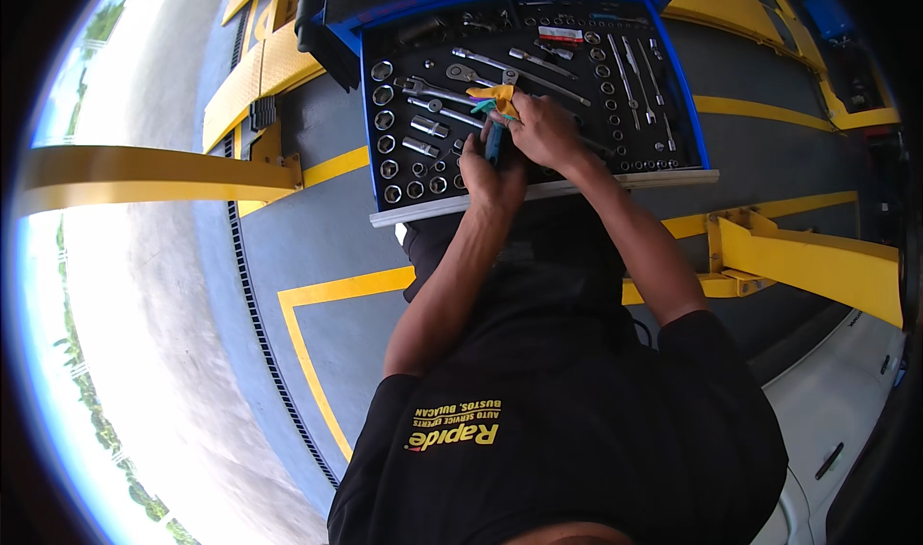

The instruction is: The person wipes a socket wrench with a cloth, then places it in a tool drawer. They continue wiping other tools and organizing them in the drawer.

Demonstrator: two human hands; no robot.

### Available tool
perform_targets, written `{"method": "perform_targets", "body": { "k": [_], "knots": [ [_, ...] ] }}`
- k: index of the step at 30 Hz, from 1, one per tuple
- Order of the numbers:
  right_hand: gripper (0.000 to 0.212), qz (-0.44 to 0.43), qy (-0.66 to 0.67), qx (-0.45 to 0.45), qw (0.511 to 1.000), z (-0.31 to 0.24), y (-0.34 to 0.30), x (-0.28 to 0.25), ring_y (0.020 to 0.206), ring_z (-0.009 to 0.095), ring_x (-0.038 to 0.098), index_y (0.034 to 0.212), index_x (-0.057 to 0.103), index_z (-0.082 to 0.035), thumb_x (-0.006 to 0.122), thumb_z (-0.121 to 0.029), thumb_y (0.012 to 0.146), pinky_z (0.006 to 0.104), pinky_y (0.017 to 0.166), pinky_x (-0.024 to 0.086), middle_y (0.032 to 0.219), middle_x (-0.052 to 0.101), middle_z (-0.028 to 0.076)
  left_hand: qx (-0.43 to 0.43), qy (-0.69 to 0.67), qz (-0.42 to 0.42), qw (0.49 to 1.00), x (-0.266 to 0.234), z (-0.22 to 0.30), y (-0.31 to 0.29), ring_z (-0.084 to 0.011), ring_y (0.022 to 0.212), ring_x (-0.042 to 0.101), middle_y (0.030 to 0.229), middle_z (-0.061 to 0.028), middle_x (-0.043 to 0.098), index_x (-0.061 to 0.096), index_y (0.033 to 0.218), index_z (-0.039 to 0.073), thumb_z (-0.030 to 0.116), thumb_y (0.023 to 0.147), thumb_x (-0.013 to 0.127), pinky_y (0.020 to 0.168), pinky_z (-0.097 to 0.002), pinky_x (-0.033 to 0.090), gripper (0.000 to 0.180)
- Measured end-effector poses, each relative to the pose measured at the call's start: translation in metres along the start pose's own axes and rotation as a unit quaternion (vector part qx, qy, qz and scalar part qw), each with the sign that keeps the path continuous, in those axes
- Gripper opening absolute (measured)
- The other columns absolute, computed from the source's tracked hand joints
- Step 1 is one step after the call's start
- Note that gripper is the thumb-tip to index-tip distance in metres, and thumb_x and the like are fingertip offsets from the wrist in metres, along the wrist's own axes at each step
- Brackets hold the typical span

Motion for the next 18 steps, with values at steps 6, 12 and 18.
{"method": "perform_targets", "body": {
  "k": [6,12,18],
  "knots": [
    [0.026,0.035,-0.008,-0.125,0.992,-0.028,-0.038,0.006,0.087,0.042,0.077,0.115,0.069,-0.002,0.073,-0.022,0.098,0.0551,0.077,0.061,0.097,0.077,0.024,0.023,0.049,-0.085,0.995,-0.007,-0.003,0.008,-0.033,0.136,0.062,0.143,-0.0179,0.068,0.056,0.148,0.002,0.041,0.116,0.022,0.124,-0.0486,0.043,0.061],
    [0.028,-0.012,-0.057,-0.01,0.998,-0.008,0.007,-0.001,0.078,0.043,0.076,0.117,0.069,-0.003,0.075,-0.02,0.096,0.0543,0.072,0.061,0.089,0.078,0.019,-0.004,0.023,-0.028,0.999,-0.005,-0.003,0.004,-0.0337,0.139,0.059,0.146,-0.0171,0.063,0.055,0.147,0.001,0.039,0.117,0.026,0.125,-0.0509,0.04,0.057],
    [0.051,-0.03,-0.049,-0.116,0.992,-0.049,-0.04,-0.001,0.077,0.043,0.077,0.14,0.061,-0.003,0.075,-0.017,0.094,0.0545,0.075,0.063,0.09,0.078,0.022,0.018,0.076,-0.118,0.99,-0.007,-0.002,-0.002,-0.0314,0.136,0.061,0.146,-0.0141,0.063,0.056,0.146,0.006,0.044,0.116,0.035,0.122,-0.0493,0.044,0.053]
  ]
}}
Point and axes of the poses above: each hand's wrist, its own y-axis towards the middle knuckle, its own x-axis out of the palm, z = x × y, the point moved 4 cm from there along y, towards the middle knuckle
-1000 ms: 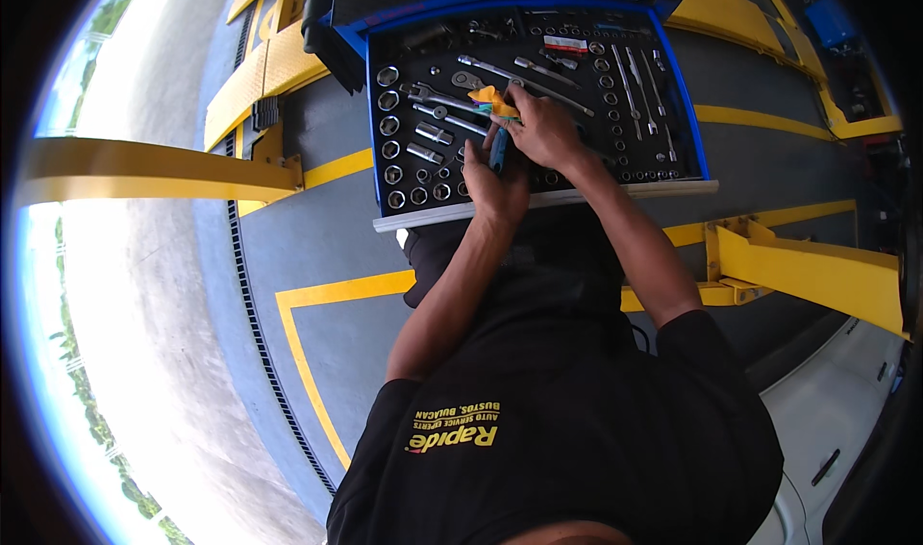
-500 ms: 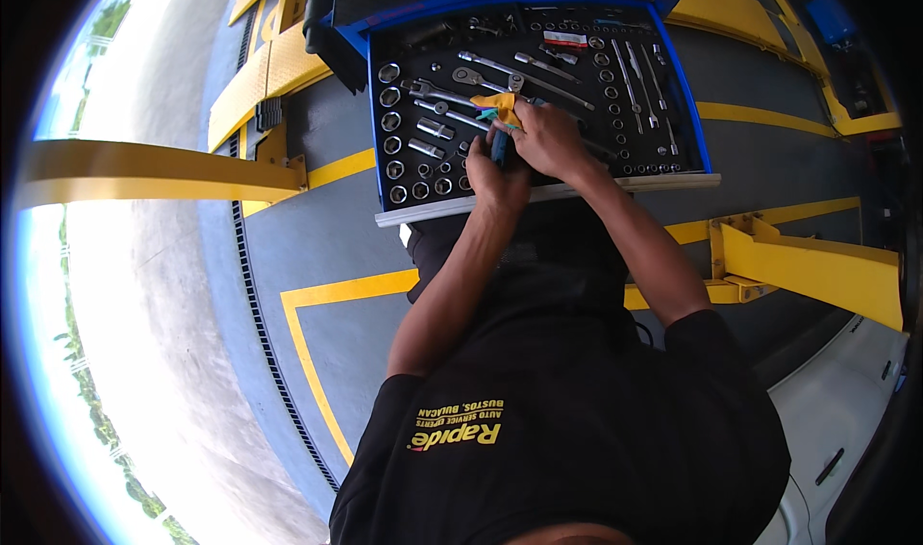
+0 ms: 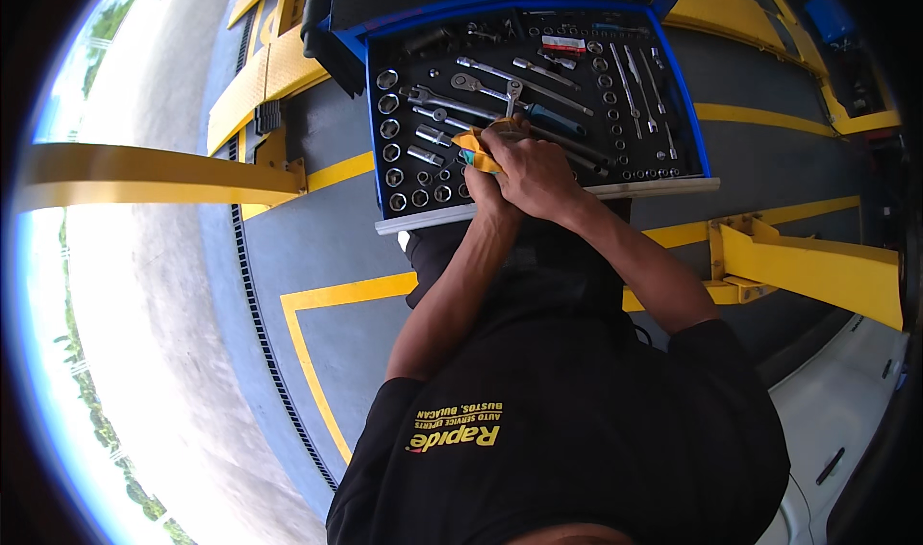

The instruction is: The person wipes a socket wrench with a cloth, then places it in a tool drawer. They continue wiping other tools and organizing them in the drawer.

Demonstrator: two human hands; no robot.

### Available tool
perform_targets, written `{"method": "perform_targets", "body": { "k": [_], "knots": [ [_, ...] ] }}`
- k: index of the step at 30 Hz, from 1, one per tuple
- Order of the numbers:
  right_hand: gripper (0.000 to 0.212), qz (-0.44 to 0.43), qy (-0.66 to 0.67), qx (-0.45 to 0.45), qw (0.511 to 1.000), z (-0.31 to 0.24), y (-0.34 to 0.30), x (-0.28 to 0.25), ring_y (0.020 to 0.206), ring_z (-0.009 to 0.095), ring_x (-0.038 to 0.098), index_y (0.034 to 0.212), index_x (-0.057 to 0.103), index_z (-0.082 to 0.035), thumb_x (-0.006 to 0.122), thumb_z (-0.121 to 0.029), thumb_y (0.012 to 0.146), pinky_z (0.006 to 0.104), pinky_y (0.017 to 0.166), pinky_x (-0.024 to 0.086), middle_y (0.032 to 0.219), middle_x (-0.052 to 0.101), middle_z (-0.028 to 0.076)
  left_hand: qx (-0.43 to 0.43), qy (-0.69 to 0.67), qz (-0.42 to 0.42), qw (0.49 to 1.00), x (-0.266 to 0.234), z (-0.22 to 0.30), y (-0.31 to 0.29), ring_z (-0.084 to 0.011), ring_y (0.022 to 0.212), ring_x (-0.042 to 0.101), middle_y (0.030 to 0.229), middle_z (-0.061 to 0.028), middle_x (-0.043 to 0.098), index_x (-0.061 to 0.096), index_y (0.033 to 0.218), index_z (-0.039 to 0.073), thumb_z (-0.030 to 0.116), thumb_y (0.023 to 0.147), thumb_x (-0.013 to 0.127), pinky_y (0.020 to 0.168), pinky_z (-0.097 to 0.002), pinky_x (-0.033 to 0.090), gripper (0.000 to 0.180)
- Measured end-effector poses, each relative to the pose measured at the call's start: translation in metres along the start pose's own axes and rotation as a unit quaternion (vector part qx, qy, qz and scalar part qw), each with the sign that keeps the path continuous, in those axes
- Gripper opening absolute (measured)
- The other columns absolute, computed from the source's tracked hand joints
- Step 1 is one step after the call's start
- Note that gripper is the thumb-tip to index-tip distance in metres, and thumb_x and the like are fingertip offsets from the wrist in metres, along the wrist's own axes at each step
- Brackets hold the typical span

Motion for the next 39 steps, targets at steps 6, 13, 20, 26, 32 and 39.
{"method": "perform_targets", "body": {
  "k": [6,13,20,26,32,39],
  "knots": [
    [0.044,0.025,0.041,0.129,0.99,0.065,0.038,-0.004,0.09,0.042,0.078,0.137,0.067,-0.004,0.073,-0.028,0.1,0.0526,0.078,0.061,0.1,0.078,0.024,-0.031,0.022,0.024,0.999,0.006,-0.001,0.007,-0.0307,0.135,0.061,0.142,-0.0158,0.065,0.056,0.149,0.003,0.035,0.116,0.04,0.12,-0.0476,0.045,0.049],
    [0.043,-0.012,0.398,0.116,0.91,0.065,0.003,-0.031,0.104,0.013,0.071,0.112,0.077,0.001,0.067,-0.041,0.111,0.0344,0.087,0.057,0.103,0.078,0.005,0.037,0.319,0.069,0.944,0.025,0.015,-0.015,-0.0174,0.111,0.07,0.122,-0.0092,0.07,0.057,0.152,0.002,0.024,0.116,0.053,0.09,-0.0326,0.058,0.042],
    [0.043,0.085,0.346,0.103,0.929,0.03,0.0,-0.051,0.127,0.022,0.065,0.131,0.052,0.001,0.076,-0.025,0.106,0.0407,0.107,0.053,0.133,0.064,0.017,0.088,0.347,0.019,0.933,0.052,-0.009,-0.035,-0.0206,0.15,0.049,0.166,-0.0095,0.046,0.03,0.173,0.01,0.034,0.12,0.046,0.121,-0.0339,0.042,0.061],
    [0.049,0.11,0.508,0.159,0.839,0.0,0.022,-0.054,0.137,0.024,0.06,0.154,0.044,0.0,0.063,-0.017,0.112,0.0364,0.115,0.052,0.146,0.057,0.018,0.217,0.316,-0.075,0.92,0.082,0.038,-0.017,-0.0275,0.165,0.027,0.178,-0.0145,0.026,0.018,0.176,0.011,0.039,0.121,0.035,0.134,-0.0402,0.023,0.064],
    [0.047,0.129,0.446,0.073,0.883,-0.005,0.045,-0.01,0.116,0.025,0.068,0.153,0.047,0.005,0.054,-0.025,0.117,0.039,0.096,0.055,0.125,0.068,0.016,0.137,0.235,-0.036,0.962,0.071,0.067,0.002,-0.0288,0.158,0.04,0.174,-0.015,0.035,0.026,0.173,0.013,0.041,0.12,0.044,0.129,-0.0426,0.038,0.063],
    [0.039,0.251,-0.101,-0.089,0.959,-0.005,0.07,-0.073,0.136,0.036,0.049,0.133,0.073,-0.01,0.061,-0.038,0.109,0.0549,0.113,0.036,0.149,0.053,0.015,0.084,0.17,-0.066,0.98,0.028,0.099,0.001,-0.0192,0.106,0.07,0.123,-0.011,0.069,0.048,0.153,0.01,0.028,0.117,0.055,0.094,-0.0384,0.061,0.041]
  ]
}}
Point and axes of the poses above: each hand's wrist, its own y-axis towards the middle knuckle, its own x-axis out of the palm, z = x × y, the point moved 4 cm from there along y, towards the middle knuckle
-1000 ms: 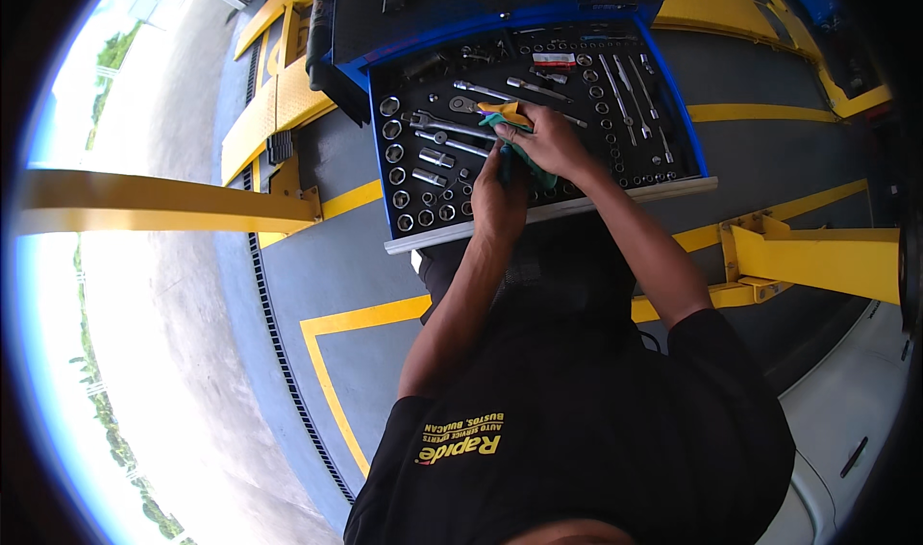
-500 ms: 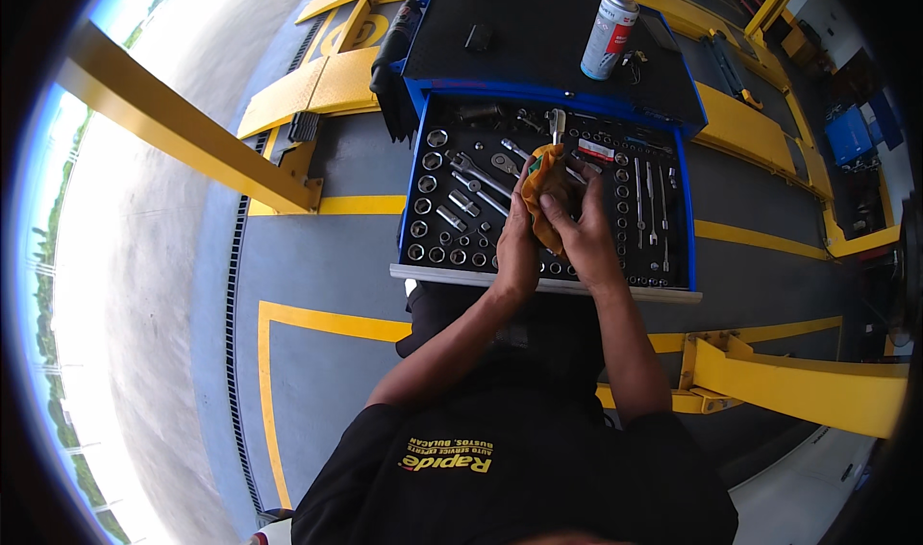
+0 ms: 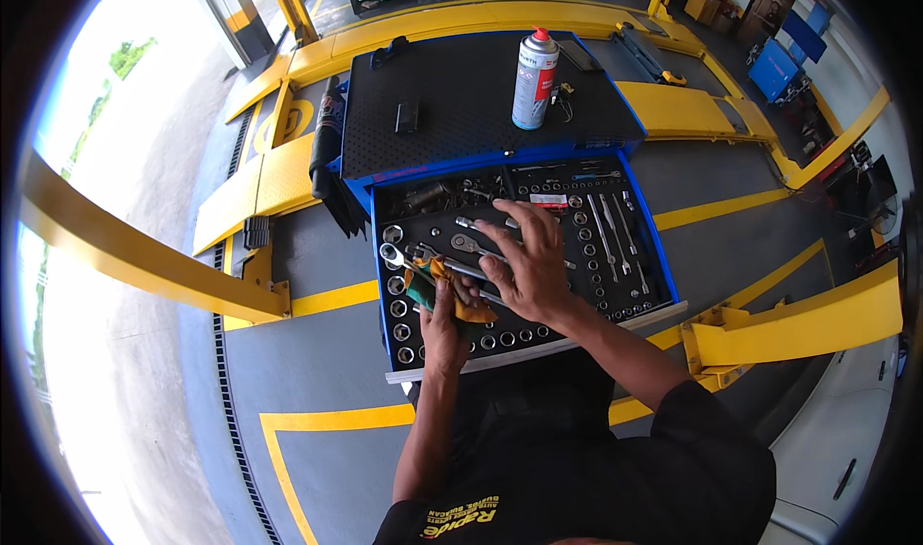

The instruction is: The person wipes a socket wrench with a cloth, then places it in a tool drawer. They continue wiping other tools and organizing them in the drawer.

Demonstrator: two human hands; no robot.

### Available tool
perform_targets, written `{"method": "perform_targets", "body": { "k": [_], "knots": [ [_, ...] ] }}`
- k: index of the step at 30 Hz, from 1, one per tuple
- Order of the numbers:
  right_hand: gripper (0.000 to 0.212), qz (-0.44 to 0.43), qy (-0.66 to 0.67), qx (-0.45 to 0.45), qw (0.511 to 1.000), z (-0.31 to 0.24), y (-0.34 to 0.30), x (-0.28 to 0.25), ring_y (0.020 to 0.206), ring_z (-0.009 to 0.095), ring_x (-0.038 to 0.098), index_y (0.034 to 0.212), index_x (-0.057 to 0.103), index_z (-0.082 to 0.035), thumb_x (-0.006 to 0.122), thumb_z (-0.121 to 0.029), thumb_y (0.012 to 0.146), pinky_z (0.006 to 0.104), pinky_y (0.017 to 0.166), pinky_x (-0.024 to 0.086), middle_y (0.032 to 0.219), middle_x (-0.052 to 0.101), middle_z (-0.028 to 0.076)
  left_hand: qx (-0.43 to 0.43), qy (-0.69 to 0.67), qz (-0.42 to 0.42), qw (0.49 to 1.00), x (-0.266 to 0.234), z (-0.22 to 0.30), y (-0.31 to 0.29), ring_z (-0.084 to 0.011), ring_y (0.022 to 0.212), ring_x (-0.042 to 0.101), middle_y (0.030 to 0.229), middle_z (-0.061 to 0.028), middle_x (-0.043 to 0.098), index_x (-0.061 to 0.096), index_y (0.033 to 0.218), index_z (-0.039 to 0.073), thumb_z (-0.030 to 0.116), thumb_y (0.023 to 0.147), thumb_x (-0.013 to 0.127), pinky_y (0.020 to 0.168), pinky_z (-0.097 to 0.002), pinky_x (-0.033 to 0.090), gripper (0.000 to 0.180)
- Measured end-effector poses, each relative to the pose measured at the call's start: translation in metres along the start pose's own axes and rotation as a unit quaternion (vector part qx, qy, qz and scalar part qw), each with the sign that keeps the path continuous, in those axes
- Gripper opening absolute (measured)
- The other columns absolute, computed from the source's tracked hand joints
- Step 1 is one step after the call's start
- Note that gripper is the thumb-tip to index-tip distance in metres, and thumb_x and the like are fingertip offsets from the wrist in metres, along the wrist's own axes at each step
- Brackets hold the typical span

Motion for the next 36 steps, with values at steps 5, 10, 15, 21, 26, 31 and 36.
{"method": "perform_targets", "body": {
  "k": [5,10,15,21,26,31,36],
  "knots": [
    [0.019,0.283,-0.036,0.09,0.954,0.205,0.076,-0.008,0.114,0.036,0.062,0.115,0.07,-0.005,0.07,-0.018,0.103,0.0491,0.101,0.048,0.118,0.063,0.015,0.041,0.337,0.035,0.94,-0.022,0.039,-0.024,-0.0062,0.07,0.06,0.088,0.0004,0.065,0.064,0.126,0.006,0.023,0.113,0.063,0.059,-0.0223,0.046,0.021],
    [0.062,0.08,-0.127,0.31,0.939,0.45,0.153,0.039,0.136,0.042,0.058,0.148,0.054,-0.001,0.073,-0.039,0.103,0.0496,0.113,0.05,0.146,0.059,0.024,0.175,0.663,0.052,0.726,0.006,0.042,-0.033,-0.0309,0.095,0.08,0.103,-0.0162,0.079,0.065,0.127,0.002,0.019,0.098,0.08,0.086,-0.0401,0.06,0.037],
    [0.09,-0.071,-0.151,0.362,0.917,0.532,0.196,0.075,0.153,0.042,0.046,0.166,0.038,-0.005,0.065,-0.062,0.102,0.0551,0.122,0.043,0.166,0.046,0.024,0.148,0.634,0.071,0.755,-0.024,0.026,-0.037,-0.0294,0.09,0.081,0.096,-0.0131,0.078,0.063,0.127,-0.001,0.066,0.1,0.067,0.083,-0.0382,0.06,0.073],
    [0.086,-0.019,-0.227,0.342,0.912,0.522,0.193,0.093,0.149,0.039,0.049,0.157,0.052,-0.005,0.067,-0.067,0.099,0.058,0.12,0.04,0.157,0.056,0.019,0.155,0.444,0.13,0.873,-0.021,0.03,-0.03,-0.0171,0.103,0.069,0.12,-0.0109,0.068,0.06,0.138,-0.002,0.035,0.11,0.053,0.086,-0.0293,0.056,0.047],
    [0.092,-0.077,-0.194,0.413,0.886,0.493,0.183,0.071,0.143,0.04,0.054,0.147,0.061,0.001,0.081,-0.064,0.086,0.0558,0.115,0.047,0.152,0.056,0.027,0.218,0.547,0.095,0.803,-0.02,0.037,-0.03,-0.0166,0.108,0.066,0.131,-0.0114,0.063,0.056,0.145,-0.002,0.016,0.103,0.056,0.085,-0.0287,0.055,0.046],
    [0.094,-0.188,-0.142,0.418,0.877,0.459,0.159,0.024,0.133,0.045,0.063,0.142,0.065,0.006,0.089,-0.058,0.078,0.0489,0.111,0.053,0.144,0.065,0.024,0.211,0.495,0.014,0.843,-0.002,0.033,-0.023,-0.0229,0.116,0.063,0.139,-0.0156,0.06,0.036,0.163,-0.002,0.023,0.098,0.058,0.101,-0.037,0.052,0.072],
    [0.089,-0.042,0.046,0.42,0.906,0.44,0.099,-0.054,0.128,0.043,0.069,0.142,0.065,0.009,0.095,-0.04,0.074,0.0446,0.11,0.055,0.131,0.073,0.028,0.231,0.548,0.016,0.804,-0.007,0.034,-0.023,-0.0223,0.127,0.061,0.151,-0.0162,0.059,0.037,0.163,-0.001,0.028,0.112,0.056,0.11,-0.0358,0.047,0.062]
  ]
}}
Point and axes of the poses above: each hand's wrist, its own y-axis towards the middle knuckle, its own x-axis out of the palm, z = x × y, the point moved 4 cm from there along y, towards the middle knuckle
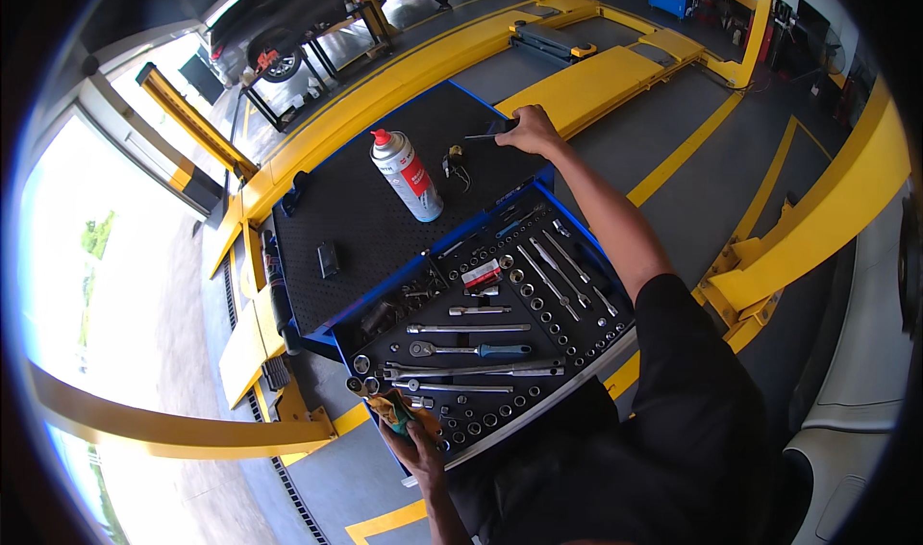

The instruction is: The person wipes a socket wrench with a cloth, then places it in a tool drawer. They continue wiping other tools and organizing them in the drawer.

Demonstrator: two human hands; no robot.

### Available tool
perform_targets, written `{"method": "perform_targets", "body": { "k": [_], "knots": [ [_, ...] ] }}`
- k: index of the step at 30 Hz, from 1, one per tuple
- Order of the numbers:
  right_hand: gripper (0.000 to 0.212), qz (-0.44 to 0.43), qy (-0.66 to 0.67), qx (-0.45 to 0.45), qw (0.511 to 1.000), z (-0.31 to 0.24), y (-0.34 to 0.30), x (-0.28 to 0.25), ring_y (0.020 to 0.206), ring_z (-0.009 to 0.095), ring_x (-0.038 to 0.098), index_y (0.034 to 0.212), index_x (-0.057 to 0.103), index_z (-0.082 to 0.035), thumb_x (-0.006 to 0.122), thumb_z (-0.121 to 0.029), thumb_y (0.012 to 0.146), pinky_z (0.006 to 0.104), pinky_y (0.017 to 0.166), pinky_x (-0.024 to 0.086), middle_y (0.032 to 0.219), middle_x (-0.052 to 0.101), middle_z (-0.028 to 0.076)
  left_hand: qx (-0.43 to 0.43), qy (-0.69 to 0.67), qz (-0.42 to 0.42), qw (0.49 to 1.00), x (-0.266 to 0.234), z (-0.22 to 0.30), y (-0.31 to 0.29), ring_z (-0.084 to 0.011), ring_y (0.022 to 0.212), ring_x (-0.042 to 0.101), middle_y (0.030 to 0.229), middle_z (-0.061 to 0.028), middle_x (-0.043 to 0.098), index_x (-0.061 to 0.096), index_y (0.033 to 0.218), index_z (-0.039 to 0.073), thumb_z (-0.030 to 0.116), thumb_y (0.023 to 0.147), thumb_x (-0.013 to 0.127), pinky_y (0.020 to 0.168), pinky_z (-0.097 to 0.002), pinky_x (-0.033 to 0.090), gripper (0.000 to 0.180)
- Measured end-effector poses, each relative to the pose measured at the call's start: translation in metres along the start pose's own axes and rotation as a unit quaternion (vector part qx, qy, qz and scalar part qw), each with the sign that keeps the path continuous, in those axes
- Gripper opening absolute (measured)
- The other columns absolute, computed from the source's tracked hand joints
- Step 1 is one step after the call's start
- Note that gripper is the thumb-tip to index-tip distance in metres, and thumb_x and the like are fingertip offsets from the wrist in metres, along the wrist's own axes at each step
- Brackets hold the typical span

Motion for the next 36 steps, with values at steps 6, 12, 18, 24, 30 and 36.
{"method": "perform_targets", "body": {
  "k": [6,12,18,24,30,36],
  "knots": [
    [0.084,0.15,0.366,-0.081,0.915,0.034,-0.107,-0.033,0.117,0.03,0.073,0.149,0.059,0.008,0.089,-0.04,0.087,0.0403,0.103,0.057,0.13,0.074,0.018,-0.14,-0.095,0.068,0.983,-0.018,-0.021,0.002,-0.0127,0.109,0.067,0.131,-0.0085,0.072,0.064,0.142,0.0,0.038,0.12,0.045,0.093,-0.0277,0.053,0.048],
    [0.05,0.006,0.675,0.066,0.735,0.033,-0.191,0.031,0.11,0.024,0.074,0.144,0.06,0.002,0.062,-0.035,0.11,0.0358,0.094,0.06,0.119,0.076,0.016,-0.165,-0.13,0.0,0.978,-0.011,-0.036,0.004,-0.0151,0.108,0.064,0.117,-0.0069,0.071,0.067,0.13,0.001,0.045,0.119,0.046,0.098,-0.0329,0.049,0.05],
    [0.04,-0.144,0.617,0.107,0.767,0.022,-0.22,0.114,0.091,0.021,0.076,0.128,0.073,0.0,0.052,-0.032,0.116,0.0368,0.083,0.062,0.109,0.079,0.013,-0.146,-0.231,0.009,0.962,-0.02,-0.038,0.002,-0.0204,0.107,0.071,0.126,-0.0119,0.07,0.06,0.145,0.0,0.024,0.098,0.05,0.091,-0.0349,0.059,0.054],
    [0.043,-0.061,0.373,-0.002,0.926,0.05,-0.224,0.135,0.115,0.023,0.073,0.133,0.071,0.006,0.064,-0.03,0.112,0.0367,0.104,0.054,0.126,0.077,0.016,-0.144,-0.122,0.015,0.982,-0.017,-0.026,-0.008,-0.0209,0.125,0.059,0.14,-0.0116,0.06,0.046,0.158,0.001,0.015,0.101,0.06,0.108,-0.0358,0.048,0.06],
    [0.044,0.002,0.134,-0.047,0.99,0.043,-0.231,0.126,0.119,0.033,0.074,0.133,0.072,0.008,0.069,-0.029,0.109,0.0385,0.104,0.054,0.124,0.077,0.025,-0.131,-0.047,0.002,0.99,-0.018,-0.021,-0.002,-0.0204,0.13,0.058,0.142,-0.012,0.06,0.047,0.157,0.0,0.013,0.105,0.066,0.111,-0.0363,0.046,0.057],
    [0.068,0.018,-0.041,-0.042,0.998,0.01,-0.252,0.11,0.116,0.041,0.073,0.136,0.068,0.011,0.074,-0.048,0.103,0.0448,0.1,0.057,0.122,0.074,0.031,-0.112,-0.053,0.035,0.992,-0.013,-0.009,0.001,-0.019,0.119,0.065,0.128,-0.0115,0.069,0.059,0.144,-0.004,0.013,0.103,0.07,0.107,-0.0357,0.049,0.046]
  ]
}}
Point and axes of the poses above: each hand's wrist, its own y-axis towards the middle knuckle, its own x-axis out of the palm, z = x × y, the point moved 4 cm from there along y, towards the middle knuckle
